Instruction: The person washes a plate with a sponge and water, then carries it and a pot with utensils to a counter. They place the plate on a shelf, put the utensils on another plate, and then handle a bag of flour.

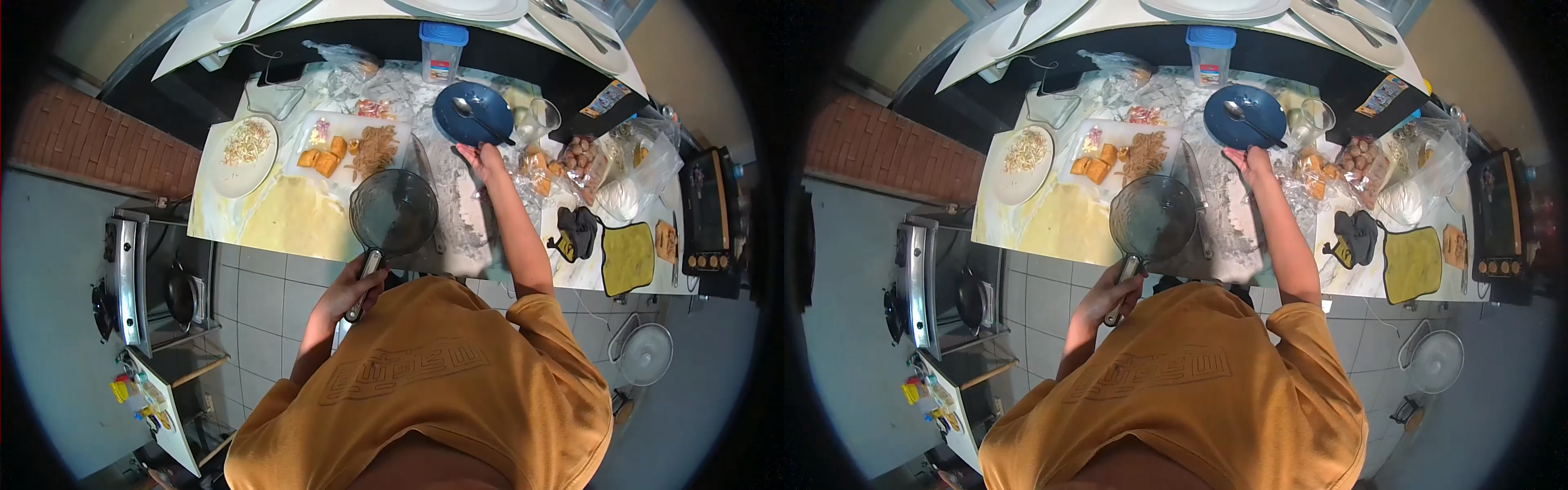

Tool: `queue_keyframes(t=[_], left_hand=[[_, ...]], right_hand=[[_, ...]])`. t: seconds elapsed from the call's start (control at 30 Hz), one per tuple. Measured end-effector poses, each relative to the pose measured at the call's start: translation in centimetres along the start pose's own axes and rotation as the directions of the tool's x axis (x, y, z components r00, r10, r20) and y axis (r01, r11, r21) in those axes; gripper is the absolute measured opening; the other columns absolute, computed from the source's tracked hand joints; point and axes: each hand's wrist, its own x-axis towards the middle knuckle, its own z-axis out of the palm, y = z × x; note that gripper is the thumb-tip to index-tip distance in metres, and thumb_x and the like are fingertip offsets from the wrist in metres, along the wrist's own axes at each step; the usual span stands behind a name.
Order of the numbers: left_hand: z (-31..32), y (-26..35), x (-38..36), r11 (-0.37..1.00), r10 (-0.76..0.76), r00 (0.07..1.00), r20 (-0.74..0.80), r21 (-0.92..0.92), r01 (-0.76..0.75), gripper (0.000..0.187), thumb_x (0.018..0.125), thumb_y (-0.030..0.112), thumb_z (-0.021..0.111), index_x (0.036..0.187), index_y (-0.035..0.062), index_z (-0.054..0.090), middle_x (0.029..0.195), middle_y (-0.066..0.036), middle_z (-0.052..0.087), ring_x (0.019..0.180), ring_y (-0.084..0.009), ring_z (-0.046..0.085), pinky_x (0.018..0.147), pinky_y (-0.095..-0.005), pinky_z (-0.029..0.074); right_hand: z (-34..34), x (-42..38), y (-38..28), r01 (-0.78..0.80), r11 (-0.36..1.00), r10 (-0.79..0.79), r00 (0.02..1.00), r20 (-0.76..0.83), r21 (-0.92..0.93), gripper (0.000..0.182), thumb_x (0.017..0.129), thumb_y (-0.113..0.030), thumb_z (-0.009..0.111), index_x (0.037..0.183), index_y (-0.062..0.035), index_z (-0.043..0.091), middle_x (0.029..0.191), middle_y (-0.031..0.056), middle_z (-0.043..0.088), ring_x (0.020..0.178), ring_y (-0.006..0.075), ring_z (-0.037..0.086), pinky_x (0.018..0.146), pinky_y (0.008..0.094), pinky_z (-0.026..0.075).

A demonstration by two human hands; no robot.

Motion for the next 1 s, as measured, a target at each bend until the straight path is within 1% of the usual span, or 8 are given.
queue_keyframes(t=[0.2, 0.27, 0.4, 0.47, 0.67, 0.73, 0.9, 1.0], left_hand=[[0.0, -0.5, 2.3, 0.999, -0.015, 1.000, 0.005, 0.042, 0.015, 0.020, 0.095, 0.023, 0.052, 0.101, 0.0036, 0.049, 0.062, -0.002, 0.050, 0.046, -0.0116, 0.047, 0.043, -0.0249, 0.039], [0.8, -1.1, 3.8, 0.997, 0.078, 0.996, 0.043, -0.032, -0.077, 0.022, 0.097, 0.026, 0.049, 0.101, 0.0039, 0.049, 0.064, -0.003, 0.051, 0.050, -0.0124, 0.050, 0.048, -0.0254, 0.042], [2.7, -1.7, 7.4, 0.999, 0.047, 0.988, 0.149, -0.031, -0.042, 0.027, 0.097, 0.029, 0.048, 0.106, 0.0040, 0.050, 0.076, -0.003, 0.056, 0.067, -0.0105, 0.056, 0.060, -0.0230, 0.045], [4.9, -1.6, 8.7, 0.944, 0.264, 0.954, 0.140, 0.164, -0.286, 0.029, 0.097, 0.028, 0.050, 0.114, 0.0048, 0.052, 0.091, -0.001, 0.058, 0.084, -0.0085, 0.055, 0.071, -0.0213, 0.045], [9.5, -3.6, 11.6, 0.971, 0.128, 0.990, 0.062, -0.212, -0.112, 0.026, 0.098, 0.025, 0.050, 0.113, 0.0050, 0.055, 0.097, 0.002, 0.055, 0.093, -0.0081, 0.050, 0.084, -0.0232, 0.040], [9.3, -4.5, 12.4, 0.973, 0.171, 0.982, 0.084, -0.172, -0.154, 0.027, 0.098, 0.025, 0.049, 0.115, 0.0047, 0.055, 0.099, 0.002, 0.056, 0.092, -0.0080, 0.049, 0.084, -0.0236, 0.041], [9.8, -4.7, 14.3, 0.977, 0.208, 0.976, 0.071, -0.049, -0.205, 0.028, 0.099, 0.025, 0.048, 0.116, 0.0041, 0.054, 0.102, 0.001, 0.057, 0.093, -0.0079, 0.051, 0.084, -0.0254, 0.043], [11.0, -5.1, 16.5, 0.951, 0.181, 0.976, 0.118, -0.274, -0.143, 0.029, 0.099, 0.026, 0.048, 0.117, 0.0050, 0.053, 0.103, 0.000, 0.057, 0.096, -0.0083, 0.054, 0.086, -0.0258, 0.044]], right_hand=[[1.1, -3.2, -0.8, 0.028, 0.995, -0.019, 0.996, -0.093, 0.096, 0.030, 0.100, -0.018, 0.037, 0.111, 0.0092, 0.039, 0.096, 0.0241, 0.060, 0.085, 0.0314, 0.065, 0.073, 0.0354, 0.059], [2.0, -10.0, -0.3, 0.141, 0.957, -0.119, 0.988, 0.099, -0.255, 0.028, 0.099, -0.026, 0.043, 0.110, -0.0004, 0.042, 0.083, 0.0112, 0.058, 0.070, 0.0198, 0.060, 0.055, 0.0282, 0.052], [1.1, -21.6, 1.7, 0.123, 0.788, 0.090, 0.946, 0.311, -0.603, 0.023, 0.099, -0.028, 0.043, 0.097, -0.0057, 0.044, 0.072, 0.0038, 0.053, 0.055, 0.0107, 0.054, 0.047, 0.0231, 0.043], [0.5, -26.0, 2.9, 0.163, 0.816, -0.010, 0.963, 0.268, -0.554, 0.024, 0.100, -0.029, 0.042, 0.096, -0.0060, 0.043, 0.073, 0.0040, 0.053, 0.057, 0.0117, 0.056, 0.048, 0.0238, 0.043], [-3.5, -26.3, 3.0, 0.200, 0.829, -0.134, 0.978, 0.161, -0.523, 0.025, 0.100, -0.029, 0.044, 0.093, -0.0049, 0.045, 0.072, 0.0044, 0.055, 0.061, 0.0144, 0.057, 0.053, 0.0266, 0.044], [-5.5, -24.3, 3.4, 0.234, 0.598, -0.144, 0.972, 0.184, -0.766, 0.034, 0.100, -0.034, 0.042, 0.087, -0.0040, 0.050, 0.071, 0.0028, 0.055, 0.061, 0.0128, 0.055, 0.055, 0.0255, 0.044], [-6.4, -20.2, 3.1, 0.117, 0.775, -0.025, 0.988, 0.155, -0.621, 0.041, 0.099, -0.044, 0.039, 0.092, -0.0083, 0.057, 0.073, -0.0019, 0.057, 0.059, 0.0082, 0.053, 0.052, 0.0248, 0.043], [-4.5, -21.7, 2.0, -0.060, 0.886, 0.132, 0.983, 0.126, -0.460, 0.049, 0.097, -0.053, 0.037, 0.103, -0.0084, 0.058, 0.078, -0.0003, 0.059, 0.061, 0.0110, 0.055, 0.054, 0.0254, 0.045]])
